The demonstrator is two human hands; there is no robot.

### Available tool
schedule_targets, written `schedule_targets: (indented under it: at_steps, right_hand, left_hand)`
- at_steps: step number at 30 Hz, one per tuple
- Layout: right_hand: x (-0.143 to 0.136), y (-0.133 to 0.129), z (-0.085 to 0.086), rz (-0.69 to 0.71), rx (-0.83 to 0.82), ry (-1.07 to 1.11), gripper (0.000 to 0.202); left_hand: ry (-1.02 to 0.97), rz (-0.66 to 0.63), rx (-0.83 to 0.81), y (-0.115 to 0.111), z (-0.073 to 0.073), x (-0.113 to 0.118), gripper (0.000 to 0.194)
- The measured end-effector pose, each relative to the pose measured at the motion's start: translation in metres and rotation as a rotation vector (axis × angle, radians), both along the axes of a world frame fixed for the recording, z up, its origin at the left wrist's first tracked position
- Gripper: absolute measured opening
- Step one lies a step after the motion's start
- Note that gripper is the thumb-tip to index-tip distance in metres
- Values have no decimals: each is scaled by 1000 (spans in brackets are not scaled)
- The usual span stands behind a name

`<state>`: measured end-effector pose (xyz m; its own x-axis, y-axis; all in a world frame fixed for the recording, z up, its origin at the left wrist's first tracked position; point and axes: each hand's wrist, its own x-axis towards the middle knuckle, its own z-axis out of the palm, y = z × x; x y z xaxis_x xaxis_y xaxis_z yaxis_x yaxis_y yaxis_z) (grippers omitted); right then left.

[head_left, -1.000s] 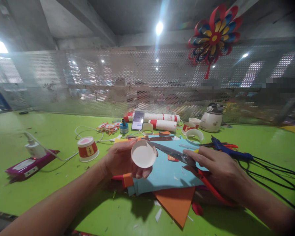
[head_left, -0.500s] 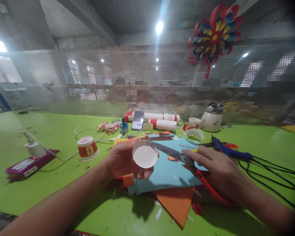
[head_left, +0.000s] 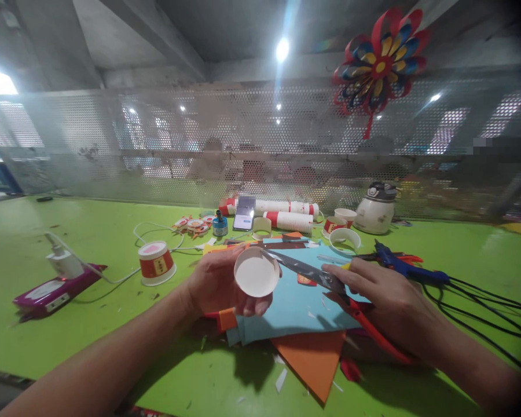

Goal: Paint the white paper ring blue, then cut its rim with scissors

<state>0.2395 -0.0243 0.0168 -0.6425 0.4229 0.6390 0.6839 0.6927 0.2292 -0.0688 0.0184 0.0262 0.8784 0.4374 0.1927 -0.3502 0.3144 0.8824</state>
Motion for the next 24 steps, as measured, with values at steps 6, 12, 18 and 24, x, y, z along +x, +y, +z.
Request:
schedule_targets:
  at_steps: [6,12,18,24]
  right_hand:
    - [0,-1,1,0,24,-13,34]
    - [1,-1,1,-22,51,-16,36]
    - [1,-1,3,1,54,-39,33]
    - [2,-2,3,5,63,-47,33]
  left_hand:
    - [-12,1,-9,0,-1,1,61]
    - [-5,-13,-30,0,-3,1,62]
    - [-12,-8,-46,-3,2,1,59]
    - [-18,-40,-50,-5,4,2,53]
